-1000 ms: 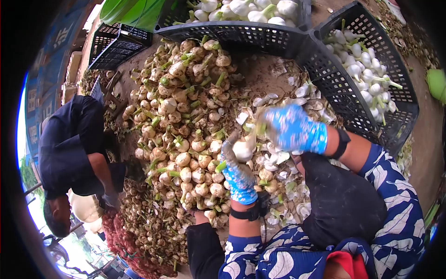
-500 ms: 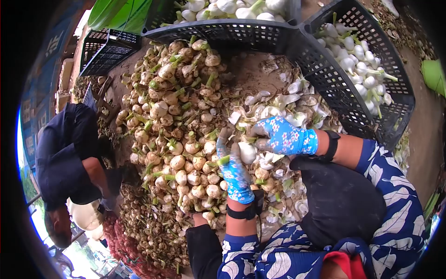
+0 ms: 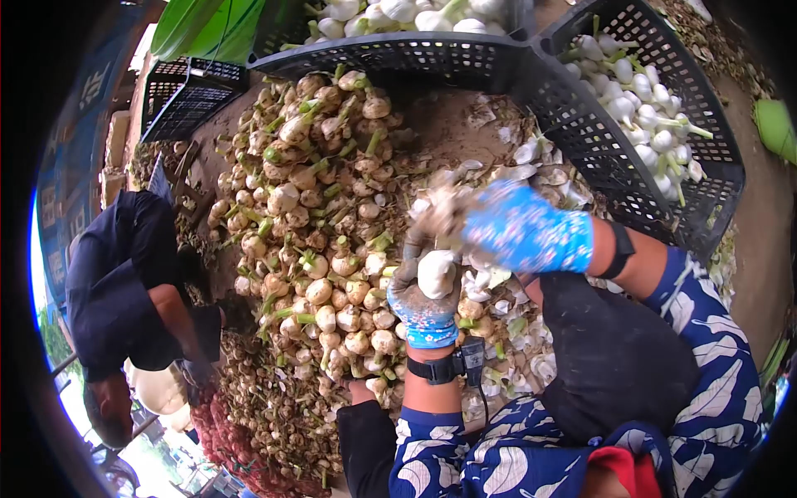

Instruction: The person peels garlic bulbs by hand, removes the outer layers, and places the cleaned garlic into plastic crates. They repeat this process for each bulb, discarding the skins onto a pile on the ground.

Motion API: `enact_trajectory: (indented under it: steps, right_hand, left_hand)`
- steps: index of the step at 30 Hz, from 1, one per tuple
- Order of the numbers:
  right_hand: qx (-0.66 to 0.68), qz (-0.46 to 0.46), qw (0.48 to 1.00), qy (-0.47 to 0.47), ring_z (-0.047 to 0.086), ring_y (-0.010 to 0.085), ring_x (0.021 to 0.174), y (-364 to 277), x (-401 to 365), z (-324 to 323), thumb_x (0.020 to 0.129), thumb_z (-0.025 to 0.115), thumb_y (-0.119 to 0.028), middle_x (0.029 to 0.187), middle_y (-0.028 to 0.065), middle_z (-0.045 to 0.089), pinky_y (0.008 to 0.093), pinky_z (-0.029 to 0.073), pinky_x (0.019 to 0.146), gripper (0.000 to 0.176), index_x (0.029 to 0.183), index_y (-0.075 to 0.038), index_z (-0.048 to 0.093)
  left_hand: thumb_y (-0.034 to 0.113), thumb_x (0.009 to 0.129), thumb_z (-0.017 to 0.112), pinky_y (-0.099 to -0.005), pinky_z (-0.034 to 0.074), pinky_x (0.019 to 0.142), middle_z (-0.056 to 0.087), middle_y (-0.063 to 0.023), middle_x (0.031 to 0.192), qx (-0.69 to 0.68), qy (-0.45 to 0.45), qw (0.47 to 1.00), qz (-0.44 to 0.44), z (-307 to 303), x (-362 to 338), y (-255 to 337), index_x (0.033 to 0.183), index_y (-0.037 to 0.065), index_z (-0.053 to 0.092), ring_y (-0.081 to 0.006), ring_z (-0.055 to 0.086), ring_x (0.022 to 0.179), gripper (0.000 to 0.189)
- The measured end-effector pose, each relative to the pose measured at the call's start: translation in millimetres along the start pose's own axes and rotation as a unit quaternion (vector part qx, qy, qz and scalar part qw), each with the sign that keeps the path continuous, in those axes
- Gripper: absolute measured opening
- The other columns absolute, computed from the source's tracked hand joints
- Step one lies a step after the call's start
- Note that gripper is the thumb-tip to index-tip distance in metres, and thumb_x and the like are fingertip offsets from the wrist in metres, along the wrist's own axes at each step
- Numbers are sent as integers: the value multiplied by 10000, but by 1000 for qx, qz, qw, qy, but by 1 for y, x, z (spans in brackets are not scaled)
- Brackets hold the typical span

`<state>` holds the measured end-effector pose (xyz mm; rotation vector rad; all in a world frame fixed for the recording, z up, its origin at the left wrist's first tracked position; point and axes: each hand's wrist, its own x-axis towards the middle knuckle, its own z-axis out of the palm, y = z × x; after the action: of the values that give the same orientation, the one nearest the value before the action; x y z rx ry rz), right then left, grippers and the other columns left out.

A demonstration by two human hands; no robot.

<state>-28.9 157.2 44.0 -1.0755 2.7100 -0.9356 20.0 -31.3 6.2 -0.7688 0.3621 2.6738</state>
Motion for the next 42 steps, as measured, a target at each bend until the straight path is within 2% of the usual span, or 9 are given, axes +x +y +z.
enact_trajectory:
  steps: [9,12,13,16,21,25,29,33,42]
  right_hand:
    - [472,-79,845,-237,601,338,800,-9,-37,-13,769,594,-241,853,176,620,414,476,722,273,960,-49,627]
    - [196,63,953,-224,610,334,768,11,-55,4,722,608,-244,815,149,626,433,472,697,266,881,-34,635]
    - [-112,143,916,-359,598,343,683,25,-53,14,648,611,-193,732,159,600,460,462,637,196,773,-42,627]
    - [-93,113,966,-215,584,342,679,37,-68,39,598,596,-175,712,140,568,436,461,652,178,749,-81,607]
    - [0,182,966,-185,592,332,628,34,-52,40,609,605,-181,675,134,579,441,460,550,206,782,-70,611]
    - [35,213,956,-200,614,343,819,28,-46,43,662,590,-179,876,176,628,456,482,694,376,1010,-40,610]
    - [112,152,976,-111,523,374,1085,28,-49,69,720,588,-212,1188,240,527,429,434,913,549,1234,-41,501]
    - [236,108,964,-55,465,368,1163,18,-26,88,738,622,-235,1284,227,451,417,378,983,635,1313,-65,413]
    - [370,87,924,48,530,299,1083,-2,-1,51,833,605,-308,1230,175,499,370,442,896,623,1342,-44,363]
  left_hand:
    - [155,812,546,-525,272,1073,374,-230,1358,-71,-12,995,69,-5,-7,10,957,-92,605,-387,336,1265,293]
    - [164,773,578,-496,273,1076,412,-218,1335,-70,-33,996,38,0,6,18,945,-72,624,-372,340,1267,296]
    - [194,751,609,-443,318,1054,488,-193,1271,-26,-260,964,54,37,32,28,928,-28,640,-339,410,1219,285]
    - [289,777,627,-428,368,989,543,-158,1175,183,-235,942,156,136,41,67,1106,28,554,-292,489,1125,426]
    - [183,704,734,-420,341,1015,469,-115,1279,723,-56,581,370,49,36,62,1253,86,474,-290,463,1164,615]
    - [236,672,683,-439,434,847,559,-189,1098,978,-39,190,72,-64,25,16,1196,70,523,-360,537,991,573]
    - [96,705,605,-402,458,833,604,-184,926,892,18,399,214,-122,36,13,1028,39,608,-353,578,871,328]
    - [-1,802,565,-273,469,790,621,-59,965,551,136,821,58,-36,20,16,1015,-24,589,-146,576,873,215]
    - [72,829,643,-317,448,897,487,-130,1214,393,79,900,172,7,-2,-20,1351,-10,308,-192,518,1054,625]
